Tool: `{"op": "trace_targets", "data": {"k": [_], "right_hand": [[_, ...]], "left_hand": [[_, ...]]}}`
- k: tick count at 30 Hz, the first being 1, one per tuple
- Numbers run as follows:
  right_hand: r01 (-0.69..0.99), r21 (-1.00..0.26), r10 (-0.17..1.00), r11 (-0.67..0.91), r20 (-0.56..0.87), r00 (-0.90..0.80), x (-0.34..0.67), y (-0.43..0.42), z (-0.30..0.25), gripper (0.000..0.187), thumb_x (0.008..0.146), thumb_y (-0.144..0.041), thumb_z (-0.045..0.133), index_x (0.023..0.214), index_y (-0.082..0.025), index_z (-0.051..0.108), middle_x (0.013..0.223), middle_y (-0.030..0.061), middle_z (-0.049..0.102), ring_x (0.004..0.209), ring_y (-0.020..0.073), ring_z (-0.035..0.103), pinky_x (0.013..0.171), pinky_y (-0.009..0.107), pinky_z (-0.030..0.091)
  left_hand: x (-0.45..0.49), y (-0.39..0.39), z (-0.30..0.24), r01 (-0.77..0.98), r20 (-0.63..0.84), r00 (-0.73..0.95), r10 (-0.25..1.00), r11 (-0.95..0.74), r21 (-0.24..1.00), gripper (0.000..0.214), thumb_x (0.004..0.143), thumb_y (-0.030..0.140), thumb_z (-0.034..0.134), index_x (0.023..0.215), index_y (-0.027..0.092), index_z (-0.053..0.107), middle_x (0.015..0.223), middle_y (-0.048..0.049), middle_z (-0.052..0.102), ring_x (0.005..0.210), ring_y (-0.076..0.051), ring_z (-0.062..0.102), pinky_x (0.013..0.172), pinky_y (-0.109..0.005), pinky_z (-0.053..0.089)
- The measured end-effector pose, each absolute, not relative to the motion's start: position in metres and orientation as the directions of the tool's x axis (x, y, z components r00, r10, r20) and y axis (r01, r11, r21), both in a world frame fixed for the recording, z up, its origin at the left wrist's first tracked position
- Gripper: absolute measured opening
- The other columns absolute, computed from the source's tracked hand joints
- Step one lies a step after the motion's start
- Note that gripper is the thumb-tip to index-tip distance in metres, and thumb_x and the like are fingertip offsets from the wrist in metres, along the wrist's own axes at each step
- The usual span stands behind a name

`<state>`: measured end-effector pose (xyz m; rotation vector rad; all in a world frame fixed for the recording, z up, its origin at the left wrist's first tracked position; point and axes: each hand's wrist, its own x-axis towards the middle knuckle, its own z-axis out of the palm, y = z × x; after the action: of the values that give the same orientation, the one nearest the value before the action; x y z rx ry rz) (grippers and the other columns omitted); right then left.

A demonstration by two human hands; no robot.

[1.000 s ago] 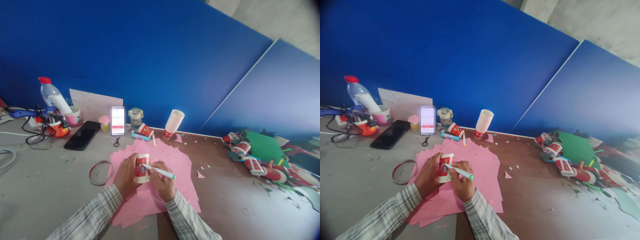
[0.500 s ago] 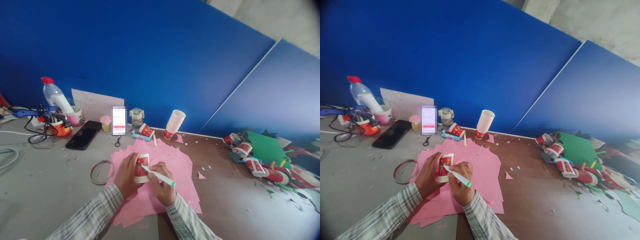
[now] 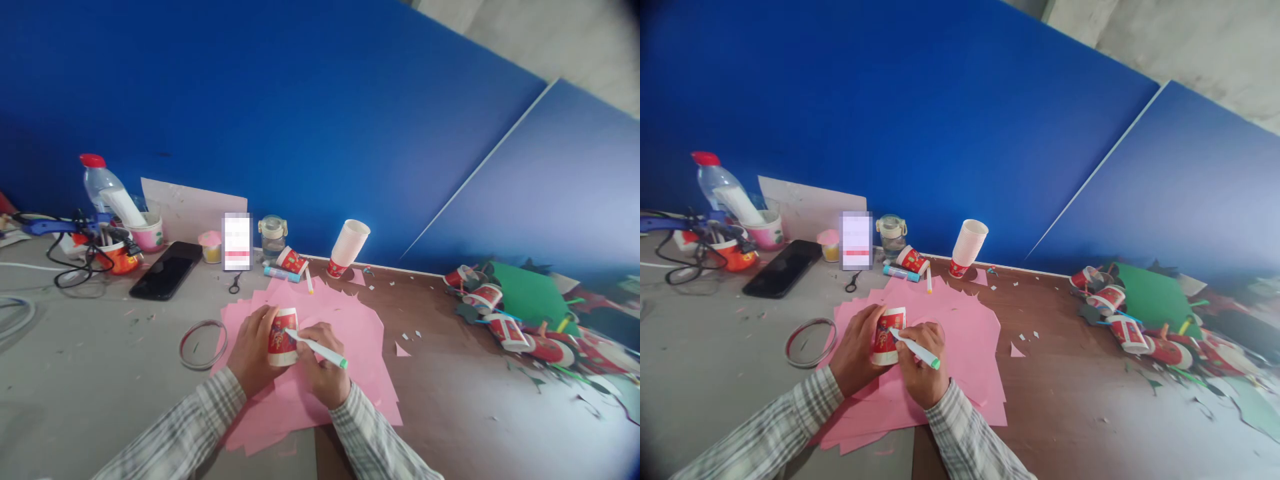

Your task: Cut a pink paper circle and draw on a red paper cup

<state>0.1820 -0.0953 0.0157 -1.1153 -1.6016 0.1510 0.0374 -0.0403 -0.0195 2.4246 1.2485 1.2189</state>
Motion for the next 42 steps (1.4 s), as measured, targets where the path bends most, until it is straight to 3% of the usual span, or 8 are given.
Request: {"op": "trace_targets", "data": {"k": [7,20,24,27,30,42], "right_hand": [[0.573,-0.624,0.723,0.532,0.686,0.076,0.185,-0.097,0.018,0.007,0.076,-0.017,0.055,0.074,-0.022,0.06,0.061,-0.0001,0.062,0.056,0.0199,0.056,0.063,0.036,0.044],[0.588,-0.678,0.805,0.441,0.589,0.076,0.2,-0.099,0.025,0.018,0.064,-0.01,0.047,0.05,-0.022,0.048,0.044,-0.0043,0.047,0.051,0.0182,0.044,0.056,0.031,0.036],[0.464,-0.758,0.797,0.458,0.581,0.164,0.202,-0.1,0.026,0.017,0.067,-0.014,0.049,0.053,-0.021,0.053,0.048,-0.0031,0.05,0.052,0.0188,0.046,0.055,0.031,0.037],[0.3,-0.85,0.816,0.432,0.51,0.272,0.203,-0.099,0.025,0.013,0.071,-0.019,0.051,0.059,-0.02,0.057,0.053,-0.0024,0.05,0.049,0.0175,0.046,0.049,0.028,0.037],[0.24,-0.892,0.843,0.383,0.444,0.305,0.202,-0.098,0.019,0.011,0.073,-0.022,0.053,0.064,-0.02,0.059,0.055,-0.0026,0.051,0.046,0.0159,0.045,0.046,0.026,0.037],[0.435,-0.791,0.823,0.431,0.542,0.169,0.191,-0.098,0.018,0.009,0.075,-0.022,0.056,0.07,-0.02,0.063,0.063,0.0018,0.061,0.058,0.0204,0.056,0.053,0.029,0.045]], "left_hand": [[0.037,-0.039,-0.02,0.619,0.575,0.327,0.749,-0.63,0.469,0.088,0.052,0.055,0.066,0.123,0.019,0.028,0.114,-0.0121,0.046,0.103,-0.029,0.046,0.085,-0.049,0.045],[0.036,-0.037,-0.019,0.623,0.548,0.32,0.773,-0.608,0.493,0.096,0.047,0.063,0.066,0.123,0.021,0.026,0.114,-0.0105,0.046,0.104,-0.029,0.046,0.088,-0.049,0.044],[0.036,-0.036,-0.02,0.626,0.557,0.317,0.768,-0.61,0.485,0.097,0.046,0.064,0.066,0.123,0.02,0.026,0.114,-0.011,0.047,0.104,-0.03,0.045,0.087,-0.049,0.044],[0.036,-0.036,-0.022,0.634,0.562,0.314,0.765,-0.609,0.476,0.098,0.045,0.064,0.066,0.123,0.02,0.026,0.114,-0.0114,0.047,0.104,-0.03,0.045,0.088,-0.049,0.043],[0.037,-0.036,-0.022,0.639,0.572,0.31,0.759,-0.612,0.466,0.098,0.046,0.063,0.066,0.123,0.019,0.027,0.114,-0.0117,0.047,0.103,-0.03,0.046,0.088,-0.048,0.044],[0.037,-0.038,-0.021,0.631,0.569,0.309,0.762,-0.612,0.477,0.095,0.049,0.062,0.065,0.124,0.02,0.024,0.115,-0.0121,0.046,0.104,-0.03,0.045,0.086,-0.05,0.045]]}}
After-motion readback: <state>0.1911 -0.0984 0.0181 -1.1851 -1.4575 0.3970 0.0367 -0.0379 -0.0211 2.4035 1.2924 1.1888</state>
